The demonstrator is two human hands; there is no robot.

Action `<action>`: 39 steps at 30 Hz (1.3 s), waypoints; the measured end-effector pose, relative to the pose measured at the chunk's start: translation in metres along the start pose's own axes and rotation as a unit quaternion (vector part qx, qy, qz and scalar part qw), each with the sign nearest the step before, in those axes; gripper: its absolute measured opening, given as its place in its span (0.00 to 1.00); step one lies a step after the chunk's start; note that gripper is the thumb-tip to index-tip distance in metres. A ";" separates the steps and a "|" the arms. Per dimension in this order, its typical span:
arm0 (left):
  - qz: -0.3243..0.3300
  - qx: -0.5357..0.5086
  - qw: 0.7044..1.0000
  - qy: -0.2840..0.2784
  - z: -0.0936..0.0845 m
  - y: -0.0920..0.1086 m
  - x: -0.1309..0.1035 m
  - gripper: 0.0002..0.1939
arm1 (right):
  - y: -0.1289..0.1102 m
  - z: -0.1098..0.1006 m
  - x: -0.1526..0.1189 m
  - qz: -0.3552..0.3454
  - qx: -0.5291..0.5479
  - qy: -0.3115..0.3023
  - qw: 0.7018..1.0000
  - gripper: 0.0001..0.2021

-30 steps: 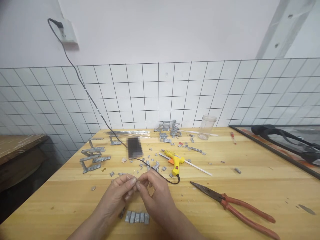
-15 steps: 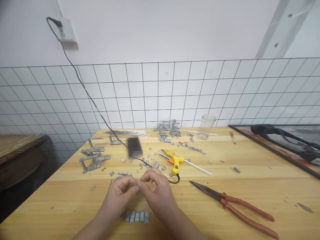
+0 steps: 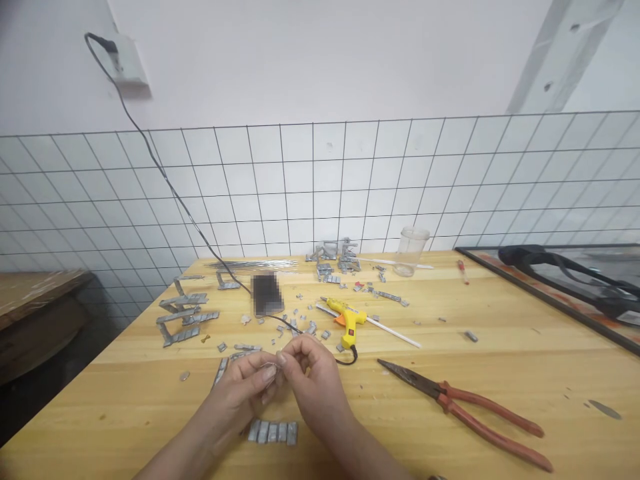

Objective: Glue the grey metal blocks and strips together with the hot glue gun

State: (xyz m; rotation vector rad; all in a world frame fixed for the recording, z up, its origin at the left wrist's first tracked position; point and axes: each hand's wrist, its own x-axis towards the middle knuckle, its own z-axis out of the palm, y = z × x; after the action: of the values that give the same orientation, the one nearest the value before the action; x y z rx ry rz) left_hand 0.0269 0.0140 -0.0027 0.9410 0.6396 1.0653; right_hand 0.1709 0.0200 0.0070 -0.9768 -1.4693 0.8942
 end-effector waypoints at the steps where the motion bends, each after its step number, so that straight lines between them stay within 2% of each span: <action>1: -0.002 -0.005 1.000 0.001 0.001 0.001 0.000 0.09 | 0.001 0.000 0.000 0.004 0.007 -0.002 1.000 0.09; 12: -0.035 -0.034 0.999 0.012 0.004 0.003 -0.001 0.11 | 0.003 0.003 -0.002 0.026 0.049 -0.017 0.998 0.10; 19: -0.031 -0.003 0.999 0.008 0.004 0.003 -0.001 0.13 | 0.003 0.005 -0.003 0.045 0.062 -0.035 0.996 0.11; 25: -0.031 0.050 0.998 0.032 0.001 0.001 0.003 0.17 | 0.003 0.002 -0.003 0.045 0.064 -0.052 0.996 0.10; 35: 0.036 0.120 0.988 0.095 0.012 0.004 0.000 0.16 | 0.005 0.003 -0.003 0.088 0.110 -0.069 0.988 0.11; 39: 0.037 0.125 0.988 0.087 0.007 -0.003 0.001 0.14 | 0.005 0.002 -0.001 0.108 0.130 -0.069 0.983 0.13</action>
State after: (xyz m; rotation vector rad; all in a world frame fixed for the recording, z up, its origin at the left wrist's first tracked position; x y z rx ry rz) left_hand 0.0340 0.0127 -0.0020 1.1024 0.9044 1.1586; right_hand 0.1690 0.0207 0.0020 -0.9031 -1.3359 1.2991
